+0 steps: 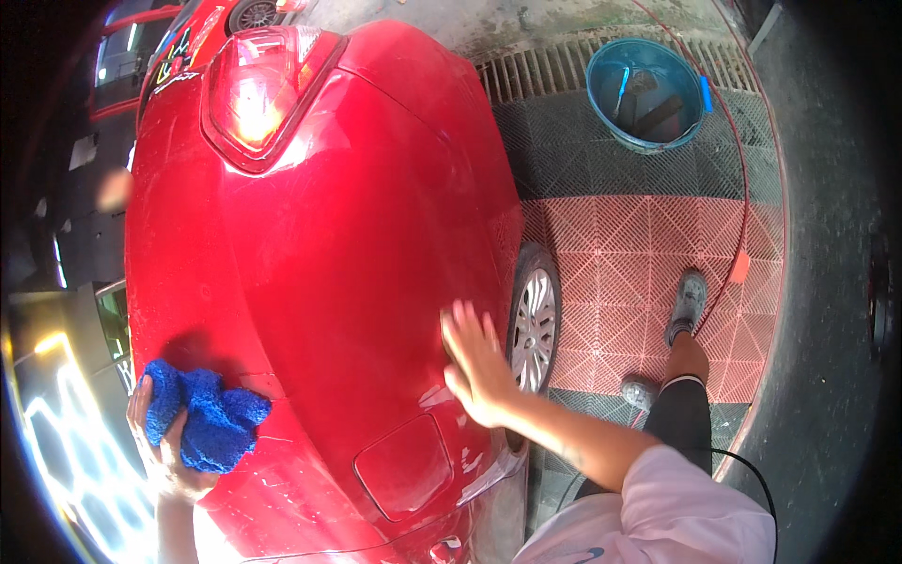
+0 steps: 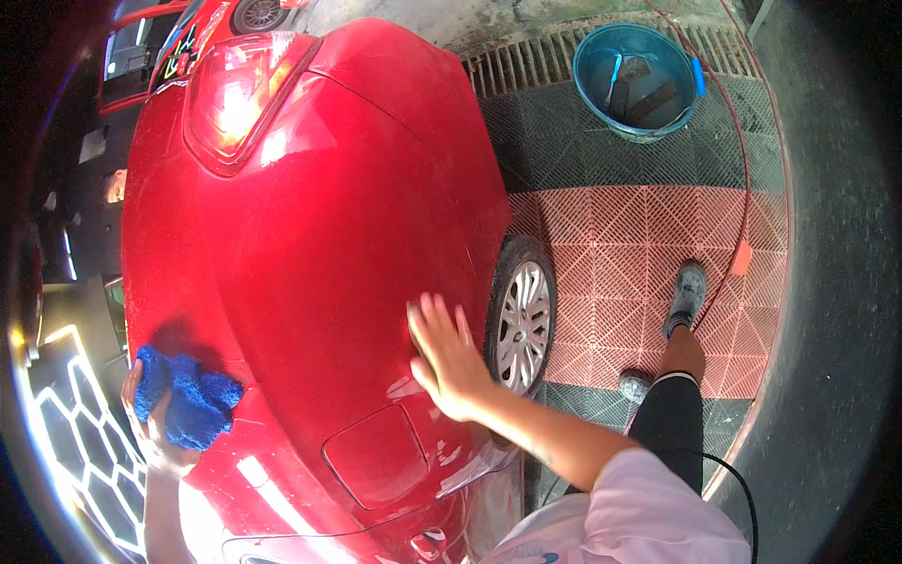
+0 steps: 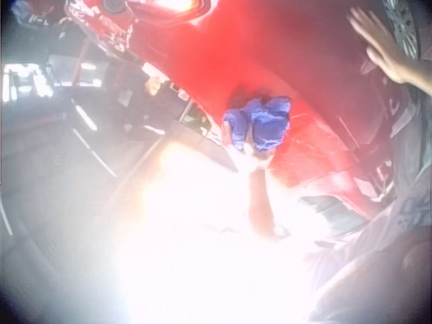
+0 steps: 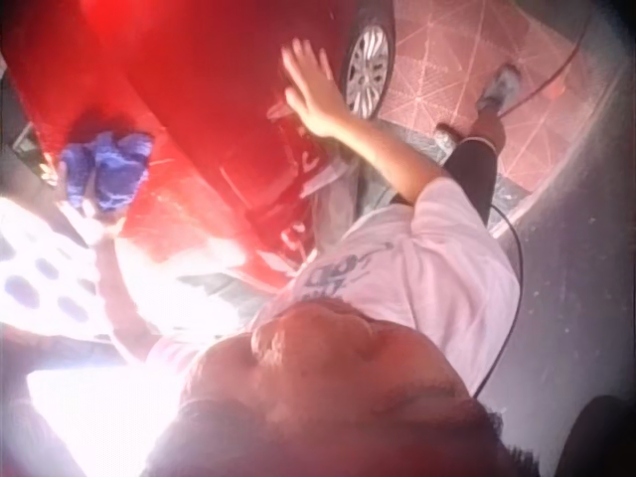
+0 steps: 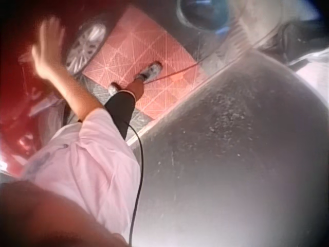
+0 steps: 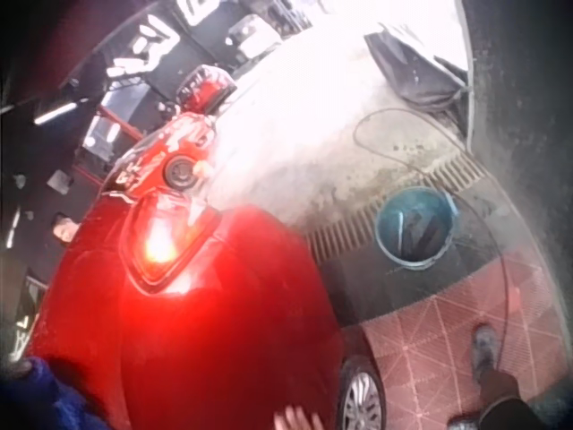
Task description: The person wipes the rear and side panels of a red car using a blue cloth and a small abrasive pad. They repeatedly dip the pad into a bucket of water and continue scrubbing the car's surface.
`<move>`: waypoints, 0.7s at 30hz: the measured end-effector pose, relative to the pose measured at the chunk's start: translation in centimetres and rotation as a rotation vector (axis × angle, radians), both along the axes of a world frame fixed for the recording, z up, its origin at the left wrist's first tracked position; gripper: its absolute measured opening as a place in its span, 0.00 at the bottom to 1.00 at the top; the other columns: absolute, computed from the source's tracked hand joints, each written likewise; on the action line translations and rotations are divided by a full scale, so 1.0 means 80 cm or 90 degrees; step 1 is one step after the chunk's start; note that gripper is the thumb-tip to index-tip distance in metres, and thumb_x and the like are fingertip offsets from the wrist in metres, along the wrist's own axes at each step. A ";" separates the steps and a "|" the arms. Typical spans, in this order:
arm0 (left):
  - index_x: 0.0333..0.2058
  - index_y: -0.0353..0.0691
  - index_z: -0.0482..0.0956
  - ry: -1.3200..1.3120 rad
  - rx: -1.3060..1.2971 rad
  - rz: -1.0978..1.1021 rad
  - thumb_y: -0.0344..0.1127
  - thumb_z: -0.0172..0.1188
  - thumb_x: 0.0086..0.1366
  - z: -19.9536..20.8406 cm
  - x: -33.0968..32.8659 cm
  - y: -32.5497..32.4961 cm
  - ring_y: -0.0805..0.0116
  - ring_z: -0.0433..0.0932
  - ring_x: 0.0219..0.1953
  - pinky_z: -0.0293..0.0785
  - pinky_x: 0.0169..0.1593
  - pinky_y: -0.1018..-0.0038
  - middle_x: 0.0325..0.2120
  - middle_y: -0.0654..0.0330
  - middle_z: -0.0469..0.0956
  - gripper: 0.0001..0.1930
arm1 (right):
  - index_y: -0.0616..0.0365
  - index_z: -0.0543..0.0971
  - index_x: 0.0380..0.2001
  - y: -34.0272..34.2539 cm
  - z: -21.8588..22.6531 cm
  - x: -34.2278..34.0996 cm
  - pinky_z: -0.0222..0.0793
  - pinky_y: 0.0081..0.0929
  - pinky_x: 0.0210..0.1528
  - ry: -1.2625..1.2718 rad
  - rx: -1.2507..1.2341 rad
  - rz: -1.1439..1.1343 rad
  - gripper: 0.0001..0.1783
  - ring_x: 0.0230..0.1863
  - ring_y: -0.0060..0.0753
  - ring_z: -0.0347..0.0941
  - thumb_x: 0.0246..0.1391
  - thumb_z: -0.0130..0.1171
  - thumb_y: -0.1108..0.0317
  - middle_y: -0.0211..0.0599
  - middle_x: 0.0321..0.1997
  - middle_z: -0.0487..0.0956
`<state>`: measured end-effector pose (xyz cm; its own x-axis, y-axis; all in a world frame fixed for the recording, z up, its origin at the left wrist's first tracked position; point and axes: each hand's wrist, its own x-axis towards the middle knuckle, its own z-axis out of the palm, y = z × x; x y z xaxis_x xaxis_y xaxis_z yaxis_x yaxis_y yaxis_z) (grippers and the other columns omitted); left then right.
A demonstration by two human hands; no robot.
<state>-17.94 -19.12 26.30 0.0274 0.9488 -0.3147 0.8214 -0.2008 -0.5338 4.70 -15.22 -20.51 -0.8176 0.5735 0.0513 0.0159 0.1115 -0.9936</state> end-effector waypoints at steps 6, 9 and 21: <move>0.65 0.49 0.72 -0.028 0.009 -0.028 0.47 0.79 0.56 -0.004 -0.008 0.021 0.28 0.67 0.71 0.67 0.71 0.37 0.73 0.35 0.63 0.40 | 0.62 0.51 0.83 0.296 -0.029 -0.151 0.34 0.58 0.86 0.079 -0.091 -0.253 0.41 0.89 0.58 0.38 0.82 0.25 0.42 0.59 0.88 0.45; 0.65 0.49 0.73 -0.012 0.018 0.004 0.50 0.76 0.58 -0.006 -0.007 -0.002 0.25 0.68 0.69 0.67 0.70 0.32 0.72 0.32 0.64 0.37 | 0.62 0.44 0.84 0.147 0.004 -0.094 0.31 0.61 0.86 0.038 -0.051 -0.158 0.41 0.89 0.61 0.34 0.81 0.35 0.47 0.61 0.89 0.39; 0.64 0.48 0.72 -0.033 0.009 -0.032 0.48 0.79 0.54 -0.011 -0.013 0.018 0.28 0.66 0.72 0.65 0.72 0.36 0.74 0.35 0.62 0.41 | 0.60 0.46 0.84 0.271 -0.008 -0.139 0.29 0.56 0.87 0.080 -0.068 -0.210 0.42 0.89 0.55 0.33 0.82 0.27 0.42 0.58 0.89 0.42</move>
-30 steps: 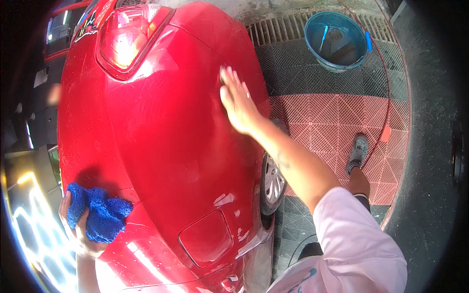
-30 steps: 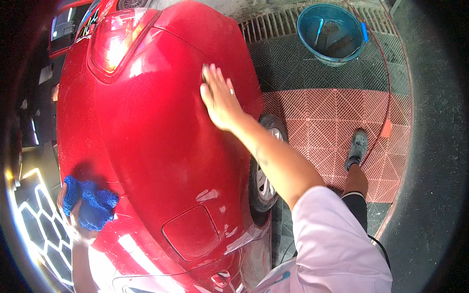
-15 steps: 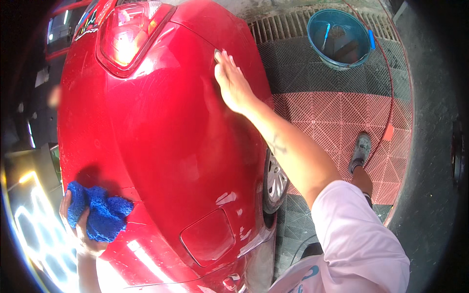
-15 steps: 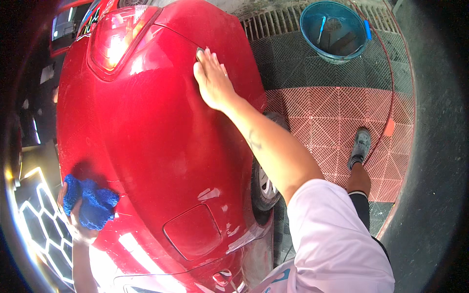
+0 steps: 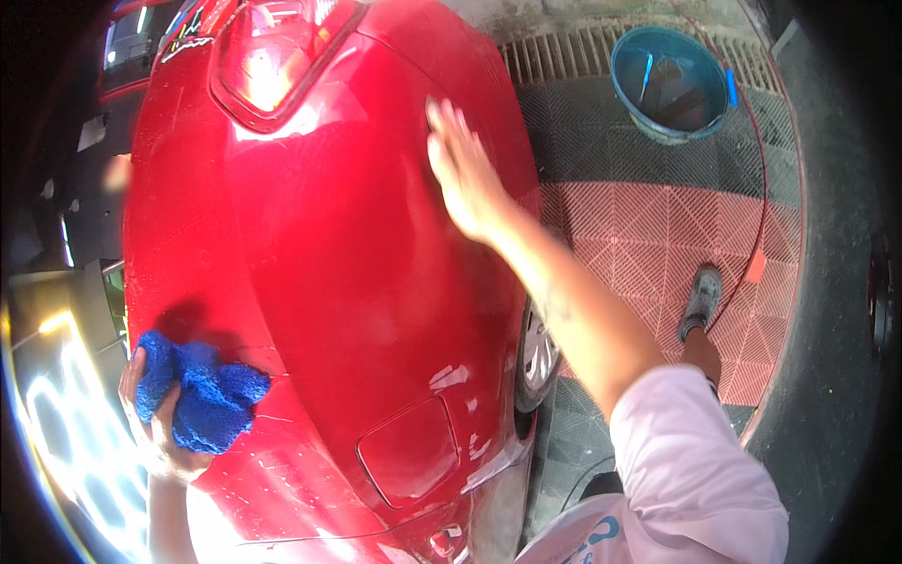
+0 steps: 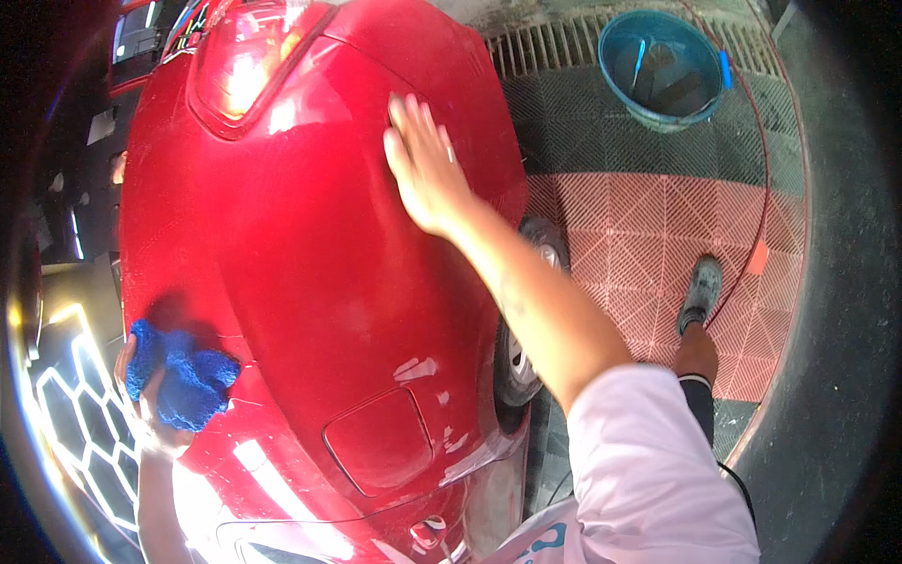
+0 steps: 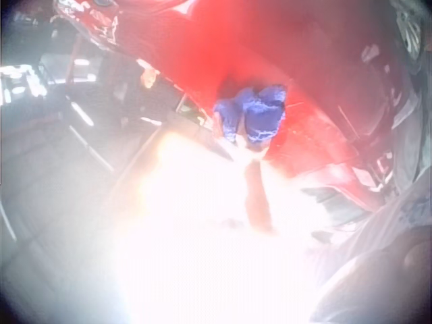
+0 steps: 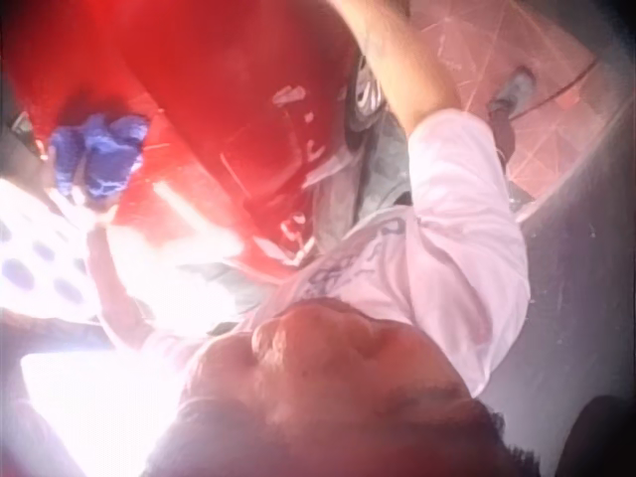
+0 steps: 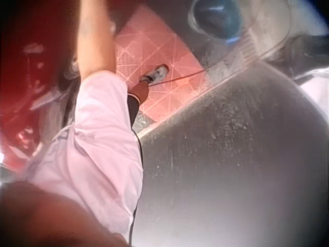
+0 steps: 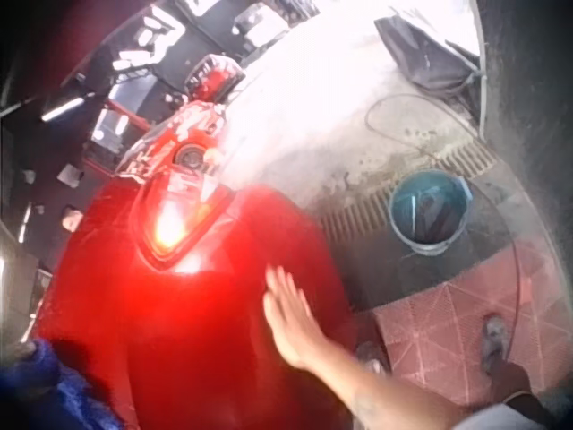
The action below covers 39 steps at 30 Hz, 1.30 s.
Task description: The person wipes the rear and side panels of a red car using a blue cloth and a small abrasive pad. They repeatedly dip the pad into a bucket of water and continue scrubbing the car's surface.
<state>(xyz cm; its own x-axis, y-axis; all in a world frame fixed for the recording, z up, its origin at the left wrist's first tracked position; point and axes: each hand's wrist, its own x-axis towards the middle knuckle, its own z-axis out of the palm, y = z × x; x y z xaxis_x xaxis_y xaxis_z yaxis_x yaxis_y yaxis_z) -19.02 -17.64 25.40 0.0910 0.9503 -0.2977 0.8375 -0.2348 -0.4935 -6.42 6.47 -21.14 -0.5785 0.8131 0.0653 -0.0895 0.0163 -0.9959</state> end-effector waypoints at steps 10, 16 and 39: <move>0.65 0.51 0.74 0.013 0.011 0.008 0.53 0.75 0.59 0.010 0.004 -0.005 0.26 0.69 0.69 0.66 0.70 0.33 0.72 0.33 0.65 0.37 | 0.61 0.46 0.84 -0.027 -0.016 0.004 0.30 0.54 0.87 -0.055 0.034 -0.028 0.40 0.89 0.57 0.35 0.82 0.29 0.44 0.58 0.89 0.42; 0.65 0.52 0.74 0.029 0.009 0.029 0.55 0.73 0.60 0.004 0.005 -0.024 0.25 0.69 0.69 0.67 0.70 0.33 0.72 0.33 0.65 0.37 | 0.59 0.36 0.85 -0.190 0.000 0.092 0.25 0.58 0.87 -0.087 -0.001 0.141 0.43 0.89 0.59 0.25 0.81 0.33 0.46 0.59 0.89 0.30; 0.68 0.49 0.70 0.025 -0.019 0.012 0.56 0.73 0.62 0.008 0.006 -0.006 0.29 0.67 0.72 0.67 0.71 0.39 0.74 0.37 0.63 0.39 | 0.60 0.49 0.84 -0.032 -0.080 0.040 0.28 0.56 0.87 -0.040 -0.081 0.057 0.44 0.89 0.51 0.39 0.81 0.26 0.37 0.56 0.88 0.47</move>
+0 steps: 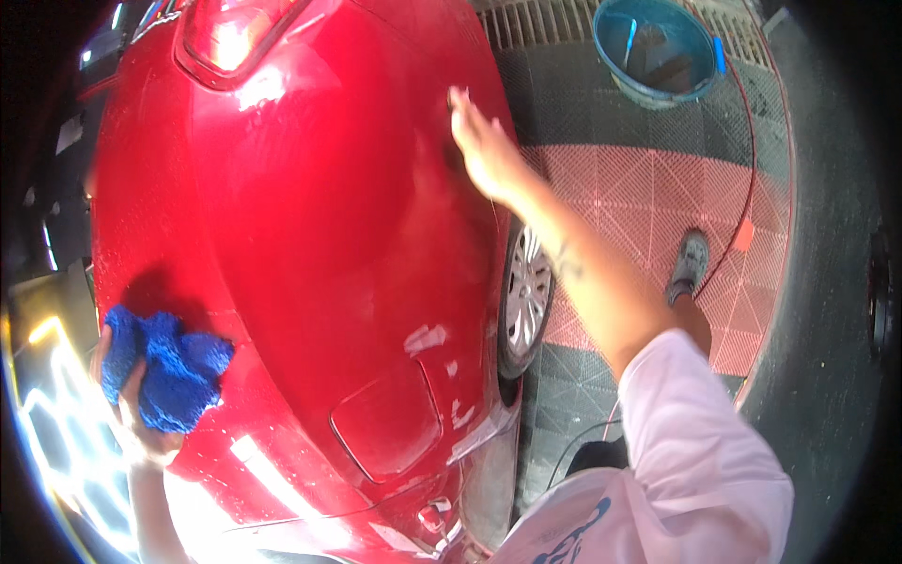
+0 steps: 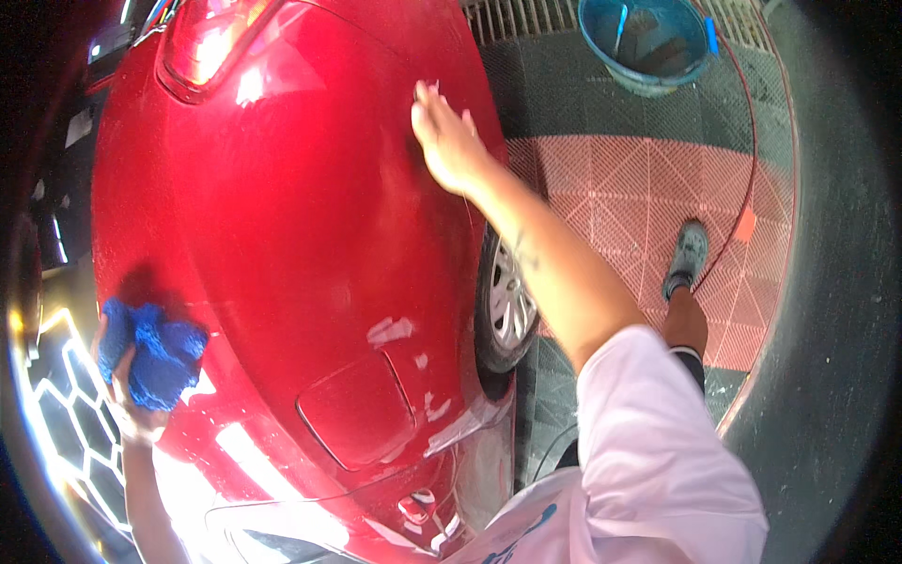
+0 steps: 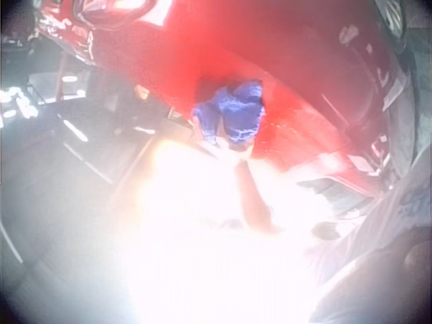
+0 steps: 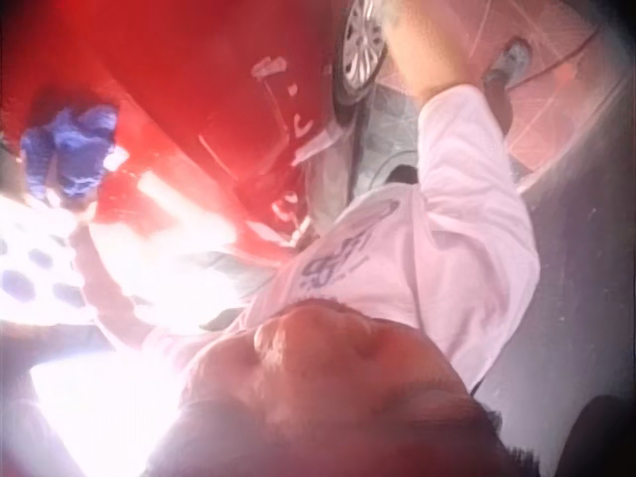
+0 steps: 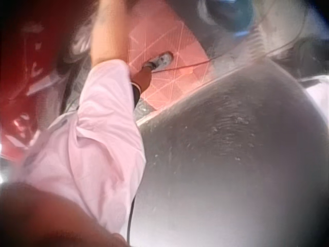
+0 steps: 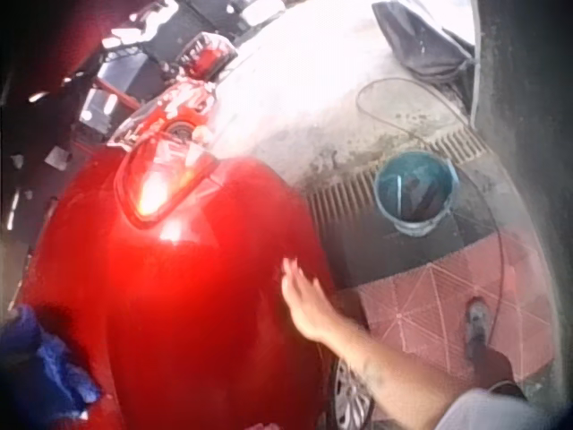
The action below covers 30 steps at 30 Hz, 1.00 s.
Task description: The person wipes the rear and side panels of a red car using a blue cloth and a small abrasive pad. They repeatedly dip the pad into a bucket of water and continue scrubbing the car's surface.
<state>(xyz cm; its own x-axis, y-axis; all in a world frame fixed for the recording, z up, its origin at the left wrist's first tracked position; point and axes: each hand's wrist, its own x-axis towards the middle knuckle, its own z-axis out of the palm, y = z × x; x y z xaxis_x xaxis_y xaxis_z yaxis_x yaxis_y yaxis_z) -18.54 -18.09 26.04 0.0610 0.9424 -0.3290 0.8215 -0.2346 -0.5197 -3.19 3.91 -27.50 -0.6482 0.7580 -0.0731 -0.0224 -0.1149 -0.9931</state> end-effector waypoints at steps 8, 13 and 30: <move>0.68 0.45 0.74 0.035 0.016 0.000 0.71 0.58 0.67 0.009 -0.015 -0.005 0.31 0.69 0.71 0.66 0.71 0.41 0.72 0.37 0.66 0.41 | 0.65 0.62 0.78 -0.096 -0.004 0.015 0.47 0.52 0.84 0.060 0.057 -0.141 0.37 0.85 0.60 0.53 0.82 0.40 0.47 0.60 0.83 0.60; 0.67 0.46 0.75 0.061 0.040 0.050 0.71 0.61 0.66 0.005 -0.018 -0.024 0.32 0.68 0.72 0.66 0.73 0.42 0.71 0.39 0.68 0.41 | 0.60 0.42 0.84 -0.365 0.100 0.141 0.28 0.63 0.86 -0.044 0.046 0.030 0.43 0.89 0.59 0.31 0.79 0.45 0.52 0.58 0.89 0.39; 0.67 0.49 0.76 0.074 0.056 0.037 0.62 0.67 0.63 0.005 -0.022 -0.025 0.37 0.67 0.74 0.67 0.74 0.43 0.72 0.41 0.66 0.38 | 0.58 0.39 0.85 -0.498 0.106 0.195 0.24 0.67 0.85 -0.038 0.062 0.088 0.45 0.89 0.62 0.29 0.78 0.45 0.52 0.59 0.89 0.37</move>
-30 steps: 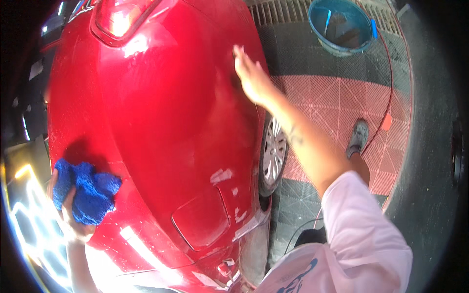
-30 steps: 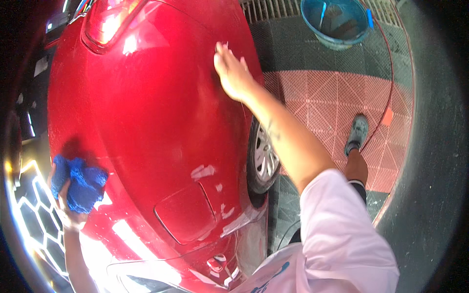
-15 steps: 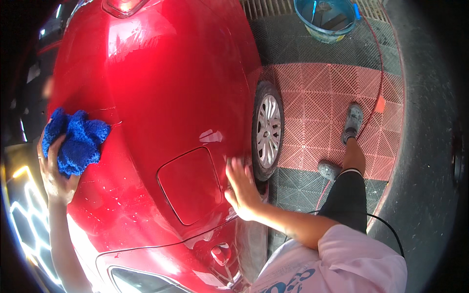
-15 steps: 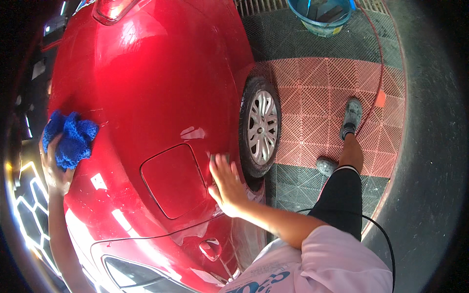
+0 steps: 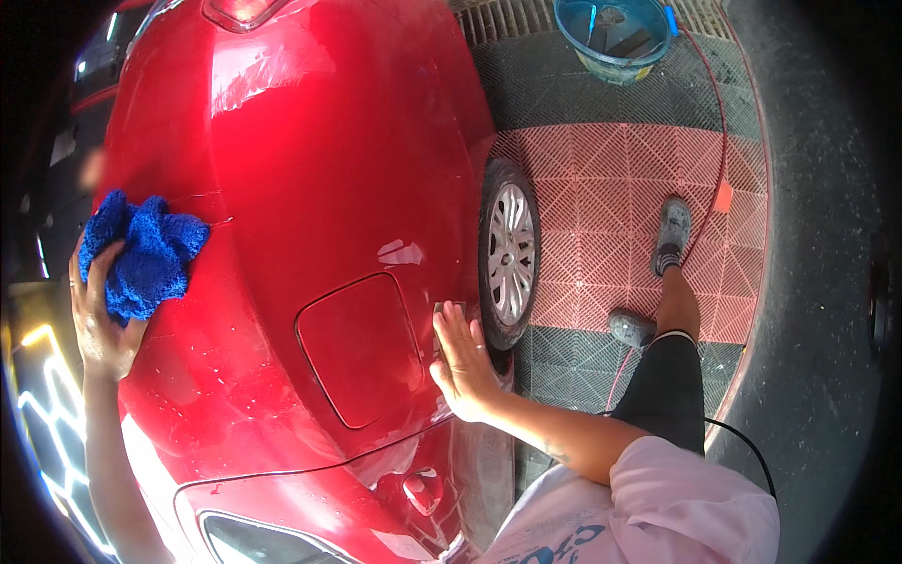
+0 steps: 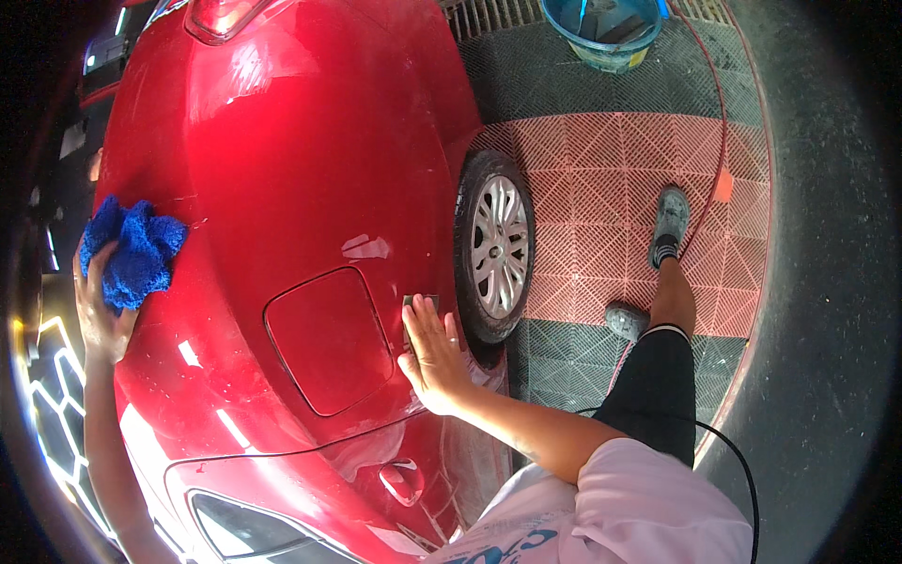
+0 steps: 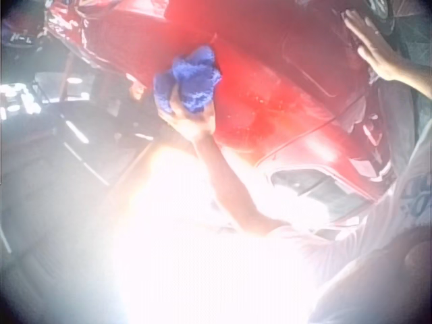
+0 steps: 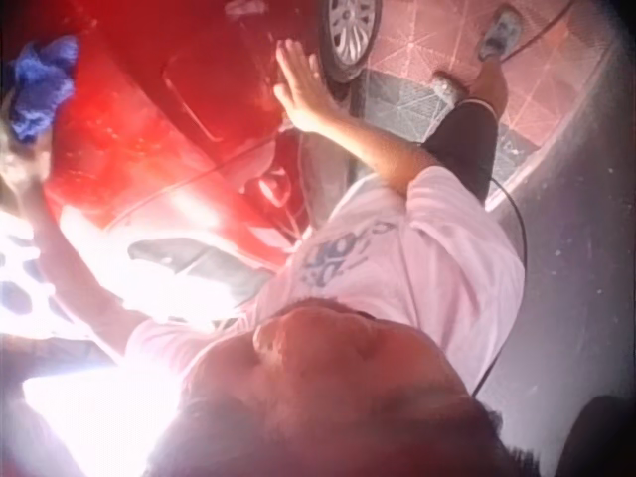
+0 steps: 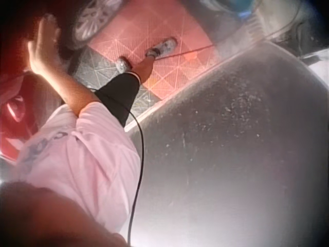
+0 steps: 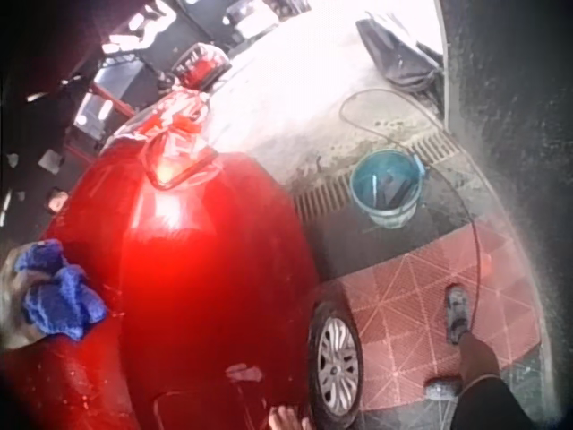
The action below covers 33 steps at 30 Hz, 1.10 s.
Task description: The person wipes the rear and side panels of a red car using a blue cloth and a small abrasive pad. They repeatedly dip the pad into a bucket of water and continue scrubbing the car's surface.
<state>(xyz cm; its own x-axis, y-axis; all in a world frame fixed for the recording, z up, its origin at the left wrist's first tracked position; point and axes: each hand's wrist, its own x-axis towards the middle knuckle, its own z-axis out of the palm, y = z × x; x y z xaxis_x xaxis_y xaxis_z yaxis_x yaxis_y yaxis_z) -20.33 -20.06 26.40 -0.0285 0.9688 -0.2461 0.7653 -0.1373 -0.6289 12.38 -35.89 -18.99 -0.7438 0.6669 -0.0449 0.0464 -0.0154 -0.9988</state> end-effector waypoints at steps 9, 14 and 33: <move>0.69 0.50 0.75 -0.005 0.012 -0.006 0.62 0.66 0.63 -0.003 -0.001 0.008 0.37 0.68 0.73 0.66 0.74 0.43 0.71 0.42 0.67 0.39 | 0.59 0.53 0.83 0.304 -0.151 -0.093 0.37 0.42 0.87 0.188 -0.245 -0.212 0.42 0.89 0.48 0.40 0.82 0.31 0.38 0.52 0.88 0.51; 0.69 0.50 0.74 0.002 -0.002 -0.015 0.64 0.65 0.61 0.008 -0.009 -0.002 0.36 0.69 0.73 0.67 0.74 0.43 0.71 0.41 0.67 0.41 | 0.64 0.50 0.82 0.244 -0.114 -0.054 0.40 0.43 0.87 0.138 -0.251 -0.208 0.44 0.88 0.51 0.45 0.82 0.34 0.40 0.55 0.87 0.51; 0.70 0.49 0.73 -0.024 -0.003 -0.027 0.70 0.61 0.62 0.007 -0.034 0.002 0.37 0.67 0.74 0.64 0.75 0.41 0.71 0.43 0.67 0.44 | 0.71 0.48 0.81 0.094 -0.085 -0.036 0.39 0.53 0.86 0.008 -0.176 -0.161 0.44 0.88 0.61 0.41 0.77 0.43 0.49 0.65 0.87 0.45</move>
<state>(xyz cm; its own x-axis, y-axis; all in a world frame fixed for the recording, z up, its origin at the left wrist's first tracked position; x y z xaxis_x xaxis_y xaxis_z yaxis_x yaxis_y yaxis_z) -23.06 -19.94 26.92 0.0213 0.9677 -0.2512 0.7815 -0.1728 -0.5995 9.51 -28.36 -25.79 -0.5580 0.7941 -0.2411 -0.0049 -0.2937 -0.9559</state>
